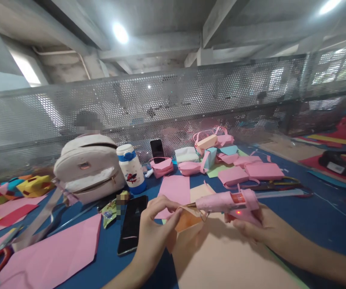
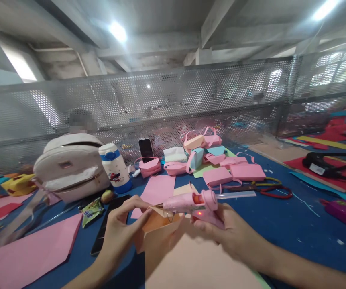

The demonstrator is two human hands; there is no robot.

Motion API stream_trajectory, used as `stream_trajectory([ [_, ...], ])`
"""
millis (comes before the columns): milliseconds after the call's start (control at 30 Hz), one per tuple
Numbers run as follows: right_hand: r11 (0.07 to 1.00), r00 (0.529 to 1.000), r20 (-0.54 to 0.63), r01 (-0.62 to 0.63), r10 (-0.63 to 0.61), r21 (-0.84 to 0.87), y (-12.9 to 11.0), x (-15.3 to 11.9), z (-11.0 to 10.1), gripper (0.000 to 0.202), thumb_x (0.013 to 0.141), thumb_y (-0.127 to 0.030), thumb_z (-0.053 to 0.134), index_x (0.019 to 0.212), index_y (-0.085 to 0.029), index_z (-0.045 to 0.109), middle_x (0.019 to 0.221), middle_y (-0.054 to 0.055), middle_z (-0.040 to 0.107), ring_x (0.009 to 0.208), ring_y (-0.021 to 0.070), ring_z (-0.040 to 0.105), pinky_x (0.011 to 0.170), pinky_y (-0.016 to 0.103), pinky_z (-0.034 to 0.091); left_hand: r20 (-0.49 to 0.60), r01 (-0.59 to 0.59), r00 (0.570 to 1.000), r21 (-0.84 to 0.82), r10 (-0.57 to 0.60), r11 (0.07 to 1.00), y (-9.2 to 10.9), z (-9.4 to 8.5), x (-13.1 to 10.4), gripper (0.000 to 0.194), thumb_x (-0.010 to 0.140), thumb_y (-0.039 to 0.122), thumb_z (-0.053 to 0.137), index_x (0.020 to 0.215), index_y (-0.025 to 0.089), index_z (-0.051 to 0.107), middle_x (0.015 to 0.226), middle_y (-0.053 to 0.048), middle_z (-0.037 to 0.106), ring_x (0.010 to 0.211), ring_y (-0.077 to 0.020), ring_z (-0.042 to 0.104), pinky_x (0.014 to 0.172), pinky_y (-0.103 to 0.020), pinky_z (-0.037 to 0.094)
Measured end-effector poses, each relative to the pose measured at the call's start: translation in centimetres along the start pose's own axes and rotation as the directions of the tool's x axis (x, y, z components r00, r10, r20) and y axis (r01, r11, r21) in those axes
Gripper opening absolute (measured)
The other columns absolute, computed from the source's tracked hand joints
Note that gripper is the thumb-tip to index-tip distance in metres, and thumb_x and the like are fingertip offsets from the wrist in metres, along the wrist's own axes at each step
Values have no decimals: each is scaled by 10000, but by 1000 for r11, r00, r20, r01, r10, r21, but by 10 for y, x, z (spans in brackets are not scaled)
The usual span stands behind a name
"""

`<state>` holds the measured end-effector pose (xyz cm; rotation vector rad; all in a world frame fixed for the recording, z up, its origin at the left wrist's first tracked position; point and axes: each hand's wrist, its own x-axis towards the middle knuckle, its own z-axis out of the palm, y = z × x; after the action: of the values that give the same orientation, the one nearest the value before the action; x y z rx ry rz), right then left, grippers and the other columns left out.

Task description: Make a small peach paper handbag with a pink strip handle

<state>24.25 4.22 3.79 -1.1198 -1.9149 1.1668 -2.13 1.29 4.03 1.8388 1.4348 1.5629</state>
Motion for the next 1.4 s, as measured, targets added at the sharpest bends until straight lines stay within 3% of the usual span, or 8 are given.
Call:
stream_trajectory([
  [133,999,999,28,29,-29,19,-5,0,2,483,858,-606,569,1015,-180,732,751,45,672,641,193,591,526,246,481,2,-13,1000,-10,13,1000,1,1,-1,172,826,238,689,658,204,691,678,1,644,699,-177,582,713,-285,393],
  [333,995,997,57,52,-56,80,-14,2,3,406,853,-551,627,998,-186,730,853,53,703,809,236,654,682,277,551,19,-33,999,-12,34,999,5,0,-2,175,835,233,684,663,200,689,672,2,648,683,-170,589,699,-274,402],
  [600,986,986,127,86,-104,143,-20,2,2,466,892,-577,575,1114,-197,727,937,78,735,907,273,675,770,317,566,10,-35,999,-14,36,999,6,2,-2,179,832,226,684,655,196,671,655,7,630,665,-163,578,676,-266,404],
  [800,992,987,105,120,-124,47,-15,2,2,450,913,-560,528,998,-174,742,804,59,691,713,211,617,602,264,512,19,-36,999,-28,36,999,6,1,-3,184,837,227,682,656,197,673,653,6,630,660,-161,574,672,-268,399],
  [1067,994,993,50,110,-109,-19,-14,0,3,440,891,-574,535,850,-170,703,658,16,580,597,161,508,530,233,439,15,-36,999,-25,36,999,5,1,-3,165,830,224,685,668,200,685,666,1,640,677,-171,587,678,-272,405],
  [1400,996,996,36,85,-84,-16,-15,-1,2,410,841,-572,586,763,-187,704,595,15,570,552,179,529,528,260,458,17,-44,999,-24,45,999,6,0,-3,170,830,228,686,663,198,686,658,1,638,665,-170,583,679,-275,408],
])
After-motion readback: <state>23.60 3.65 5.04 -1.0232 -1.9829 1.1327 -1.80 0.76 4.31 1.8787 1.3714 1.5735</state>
